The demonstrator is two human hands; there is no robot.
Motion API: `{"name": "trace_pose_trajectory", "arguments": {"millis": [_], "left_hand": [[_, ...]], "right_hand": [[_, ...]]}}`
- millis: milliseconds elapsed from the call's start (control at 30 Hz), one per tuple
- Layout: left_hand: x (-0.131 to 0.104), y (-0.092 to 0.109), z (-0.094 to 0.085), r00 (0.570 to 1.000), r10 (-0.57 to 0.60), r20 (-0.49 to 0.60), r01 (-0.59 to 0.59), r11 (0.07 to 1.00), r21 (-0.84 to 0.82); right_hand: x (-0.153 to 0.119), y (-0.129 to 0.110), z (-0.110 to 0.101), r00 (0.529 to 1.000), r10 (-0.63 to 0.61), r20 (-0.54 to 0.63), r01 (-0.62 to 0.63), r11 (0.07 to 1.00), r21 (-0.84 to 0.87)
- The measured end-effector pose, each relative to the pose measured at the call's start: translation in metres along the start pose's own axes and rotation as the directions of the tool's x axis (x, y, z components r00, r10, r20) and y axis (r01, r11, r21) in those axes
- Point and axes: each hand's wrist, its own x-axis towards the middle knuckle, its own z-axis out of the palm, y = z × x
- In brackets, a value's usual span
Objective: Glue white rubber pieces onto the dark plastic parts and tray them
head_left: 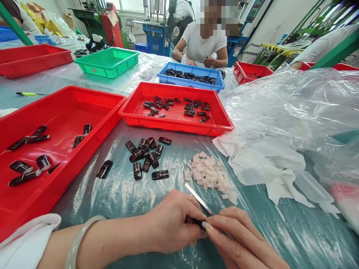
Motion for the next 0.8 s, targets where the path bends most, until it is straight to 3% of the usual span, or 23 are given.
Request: {"name": "trace_pose_trajectory", "arguments": {"millis": [167, 267, 533, 800], "left_hand": [[-0.001, -0.002, -0.001, 0.995, -0.103, 0.014, 0.104, 0.985, -0.141], [-0.001, -0.005, 0.000, 0.988, -0.151, 0.039, 0.156, 0.964, -0.214], [-0.001, -0.003, 0.002, 0.995, -0.096, 0.008, 0.097, 0.992, -0.084], [-0.002, -0.001, 0.000, 1.000, -0.021, -0.015, 0.021, 1.000, 0.022]], "right_hand": [[0.008, 0.005, -0.002, 0.999, 0.043, 0.032, -0.045, 0.996, 0.079], [0.010, 0.006, -0.006, 0.994, 0.105, -0.016, -0.103, 0.990, 0.096], [0.009, 0.015, -0.006, 0.984, 0.165, -0.064, -0.164, 0.986, 0.025], [0.047, 0.015, -0.002, 0.982, 0.093, 0.163, -0.075, 0.991, -0.114]]}}
